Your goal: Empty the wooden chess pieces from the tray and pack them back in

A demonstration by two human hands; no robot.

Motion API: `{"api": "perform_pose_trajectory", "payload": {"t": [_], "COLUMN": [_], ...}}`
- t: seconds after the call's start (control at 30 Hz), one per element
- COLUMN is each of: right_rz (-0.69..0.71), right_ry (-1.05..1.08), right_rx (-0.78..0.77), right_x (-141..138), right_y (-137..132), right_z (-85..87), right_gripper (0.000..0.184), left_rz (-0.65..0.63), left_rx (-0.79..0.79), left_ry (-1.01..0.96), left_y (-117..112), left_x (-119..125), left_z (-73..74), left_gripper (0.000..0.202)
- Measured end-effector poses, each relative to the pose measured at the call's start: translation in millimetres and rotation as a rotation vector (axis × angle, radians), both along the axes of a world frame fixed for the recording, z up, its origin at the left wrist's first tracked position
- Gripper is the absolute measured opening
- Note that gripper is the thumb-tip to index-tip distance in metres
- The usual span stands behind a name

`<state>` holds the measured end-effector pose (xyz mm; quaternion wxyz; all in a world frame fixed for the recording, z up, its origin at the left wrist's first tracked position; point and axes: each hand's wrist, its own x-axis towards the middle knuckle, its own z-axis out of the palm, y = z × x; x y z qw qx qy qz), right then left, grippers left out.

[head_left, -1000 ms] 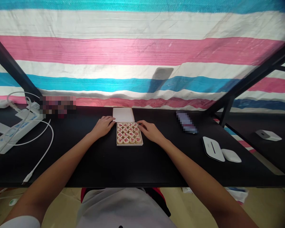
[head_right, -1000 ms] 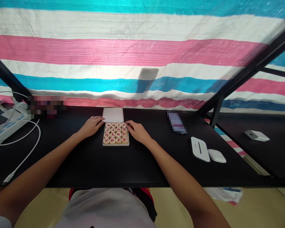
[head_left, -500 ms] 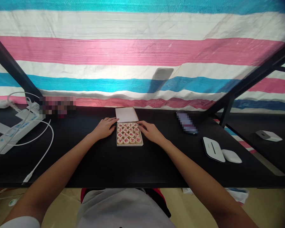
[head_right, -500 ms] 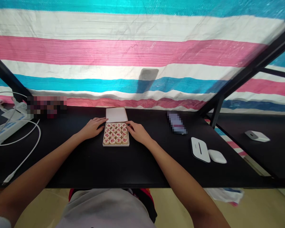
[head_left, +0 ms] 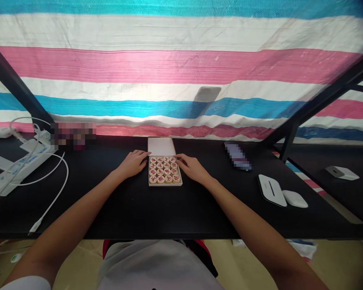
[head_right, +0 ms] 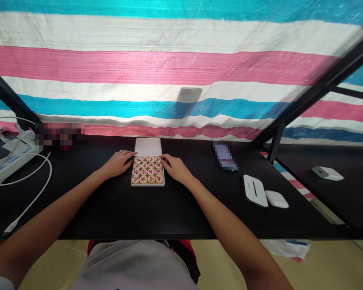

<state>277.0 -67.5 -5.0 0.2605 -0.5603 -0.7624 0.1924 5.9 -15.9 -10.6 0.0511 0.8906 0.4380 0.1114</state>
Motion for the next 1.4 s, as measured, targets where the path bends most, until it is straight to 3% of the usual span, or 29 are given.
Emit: {"api": "perform_pose_trajectory", "payload": {"t": [0.93,1.4], "right_rz": [0.021,-0.008], "right_ry": [0.018,0.007], "right_rx": [0.0,-0.028], "right_x": [1.6,-1.4], "right_y": [0.4,-1.0], "right_z": [-3.2,1.5], "right_gripper": [0.031,0.029], "left_rz": [-0.046,0.17], "left_rx": [0.03,0.159], "left_ry": [-0.02,0.082], "left_y": [-0.4,-1.2], "left_x": [1.5,0.3], "left_z": [-3.1,5.4], "left_gripper": [0.04,0.029]}}
